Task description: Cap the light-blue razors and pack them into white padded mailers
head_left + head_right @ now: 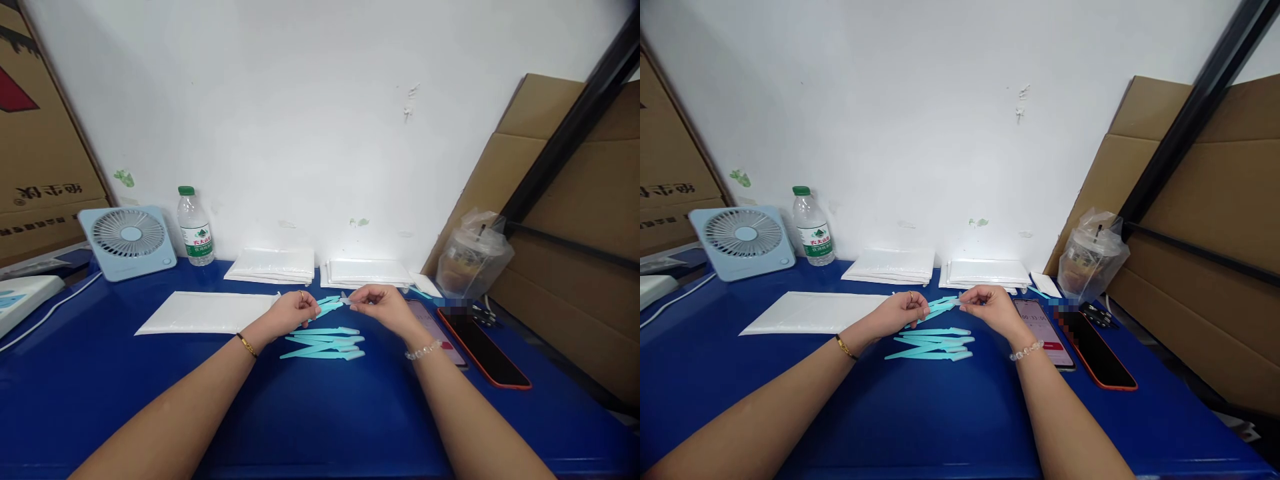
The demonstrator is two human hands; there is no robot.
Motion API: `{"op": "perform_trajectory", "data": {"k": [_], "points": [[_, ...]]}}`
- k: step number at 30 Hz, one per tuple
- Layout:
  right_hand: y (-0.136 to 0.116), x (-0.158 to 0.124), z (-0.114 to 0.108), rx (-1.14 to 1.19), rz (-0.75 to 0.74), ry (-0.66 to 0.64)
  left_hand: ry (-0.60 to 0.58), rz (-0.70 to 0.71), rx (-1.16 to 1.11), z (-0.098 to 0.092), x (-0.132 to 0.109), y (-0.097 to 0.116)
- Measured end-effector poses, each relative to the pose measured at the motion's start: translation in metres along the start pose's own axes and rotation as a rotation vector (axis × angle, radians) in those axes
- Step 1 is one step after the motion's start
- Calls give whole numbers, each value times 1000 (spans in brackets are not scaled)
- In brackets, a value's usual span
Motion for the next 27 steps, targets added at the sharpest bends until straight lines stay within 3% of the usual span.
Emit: {"op": "perform_trajectory", "data": {"k": [12, 19, 21, 24, 25, 27], "points": [[-3, -1, 0, -28, -14, -10, -3, -13, -8, 1, -1, 3], [-6, -4, 21, -12, -39, -126, -68, 3, 17, 12, -3, 1], [-6, -6, 27, -25, -28, -217, -83, 27, 95, 16, -4, 0], [-2, -10, 33, -71, -21, -402, -11, 110, 326, 14, -4, 4], [1, -10, 32, -114, -22, -409, 34, 147, 421, 11, -4, 6], [8, -4, 23, -260, -22, -278, 122, 212, 600, 6, -4, 11]]}}
Point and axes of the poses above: each hand's wrist, its own x-axis towards the middle knuckle, its own z-axis out of the palm, y = z × x, the point moved 7 cm from there along x, towards the middle knuckle, and after that the axes turned 11 degrees about -x, right-handed, at the moved point
